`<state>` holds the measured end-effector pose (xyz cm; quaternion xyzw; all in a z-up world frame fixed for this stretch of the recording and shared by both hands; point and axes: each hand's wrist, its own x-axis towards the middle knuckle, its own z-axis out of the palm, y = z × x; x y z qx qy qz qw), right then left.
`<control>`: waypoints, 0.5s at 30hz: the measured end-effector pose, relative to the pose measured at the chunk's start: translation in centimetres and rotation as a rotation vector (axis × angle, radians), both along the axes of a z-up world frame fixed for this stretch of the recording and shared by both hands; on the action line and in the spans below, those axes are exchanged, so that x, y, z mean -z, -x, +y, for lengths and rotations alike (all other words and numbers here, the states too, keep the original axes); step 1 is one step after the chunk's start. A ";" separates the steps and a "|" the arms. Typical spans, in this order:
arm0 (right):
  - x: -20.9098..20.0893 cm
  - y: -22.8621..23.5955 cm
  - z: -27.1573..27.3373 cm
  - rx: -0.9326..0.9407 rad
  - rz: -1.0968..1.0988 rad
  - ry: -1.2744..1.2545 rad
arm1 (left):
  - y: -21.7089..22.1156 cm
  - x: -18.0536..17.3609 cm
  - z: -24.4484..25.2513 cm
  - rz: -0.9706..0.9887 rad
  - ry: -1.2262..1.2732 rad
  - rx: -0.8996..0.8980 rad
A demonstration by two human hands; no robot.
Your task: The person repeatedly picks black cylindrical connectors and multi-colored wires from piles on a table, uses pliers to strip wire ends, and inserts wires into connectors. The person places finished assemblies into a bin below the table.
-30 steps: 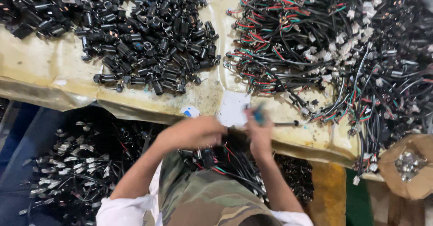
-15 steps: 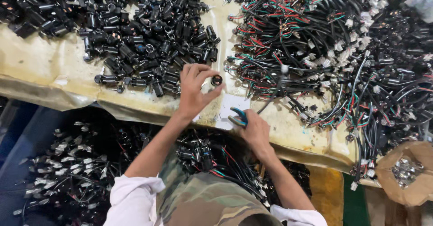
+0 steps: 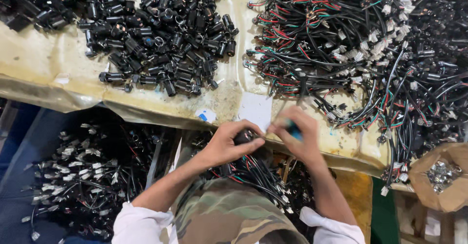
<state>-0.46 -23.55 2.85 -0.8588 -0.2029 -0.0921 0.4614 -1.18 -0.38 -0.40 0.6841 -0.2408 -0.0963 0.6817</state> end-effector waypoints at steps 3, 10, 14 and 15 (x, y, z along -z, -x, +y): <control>-3.8 1.4 -0.1 -0.286 -0.002 -0.052 | -0.6 -0.7 0.0 -0.270 -0.012 0.199; -4.2 2.1 3.7 -0.117 0.065 -0.144 | -2.3 -1.2 0.6 -0.349 -0.151 0.320; -2.0 3.8 3.5 -0.022 0.193 -0.439 | -0.2 -1.5 0.1 -0.455 -0.196 0.011; -1.7 4.3 3.0 -0.093 0.297 -0.790 | 0.5 -1.4 -0.4 -0.469 -0.216 -0.006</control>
